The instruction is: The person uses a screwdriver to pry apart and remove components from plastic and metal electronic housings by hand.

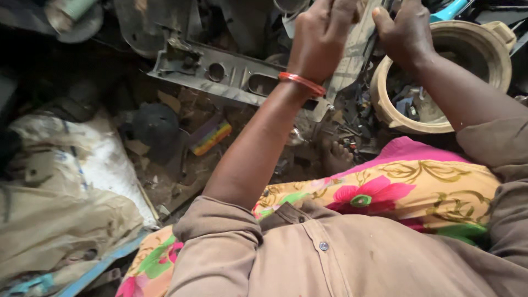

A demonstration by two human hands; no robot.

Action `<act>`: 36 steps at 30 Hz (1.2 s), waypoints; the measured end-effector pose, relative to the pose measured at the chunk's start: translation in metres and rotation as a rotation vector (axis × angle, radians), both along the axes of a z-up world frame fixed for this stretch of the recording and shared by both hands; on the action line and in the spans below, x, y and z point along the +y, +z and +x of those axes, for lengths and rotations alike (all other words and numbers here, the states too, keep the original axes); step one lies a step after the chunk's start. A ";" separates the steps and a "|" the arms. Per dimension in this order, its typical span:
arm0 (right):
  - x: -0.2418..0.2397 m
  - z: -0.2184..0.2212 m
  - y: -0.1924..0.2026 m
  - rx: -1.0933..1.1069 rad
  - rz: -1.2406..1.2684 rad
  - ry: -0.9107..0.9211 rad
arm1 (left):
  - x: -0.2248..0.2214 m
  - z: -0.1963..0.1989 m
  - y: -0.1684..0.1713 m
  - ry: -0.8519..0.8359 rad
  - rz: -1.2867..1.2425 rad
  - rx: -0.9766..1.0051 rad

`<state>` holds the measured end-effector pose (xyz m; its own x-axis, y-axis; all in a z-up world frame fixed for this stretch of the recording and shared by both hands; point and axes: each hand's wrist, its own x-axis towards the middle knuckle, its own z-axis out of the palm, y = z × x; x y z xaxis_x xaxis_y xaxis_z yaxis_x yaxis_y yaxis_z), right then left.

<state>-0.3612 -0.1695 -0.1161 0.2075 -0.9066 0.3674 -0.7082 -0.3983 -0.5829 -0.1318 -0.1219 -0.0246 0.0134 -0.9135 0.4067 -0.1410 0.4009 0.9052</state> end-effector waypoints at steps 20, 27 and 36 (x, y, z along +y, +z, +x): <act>0.028 0.079 0.034 0.202 -0.018 0.461 | -0.018 0.018 0.004 -0.014 0.086 -0.057; 0.012 0.075 0.042 0.349 0.073 0.458 | -0.039 0.052 0.049 -0.886 0.200 0.139; 0.002 0.062 0.028 0.545 0.071 0.511 | -0.010 -0.015 -0.019 -0.024 0.016 0.486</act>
<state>-0.2987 -0.1675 -0.0878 0.7452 -0.6658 0.0365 -0.6404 -0.7299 -0.2389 -0.1465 -0.1317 -0.0433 0.1770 -0.9220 0.3444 0.3085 0.3842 0.8702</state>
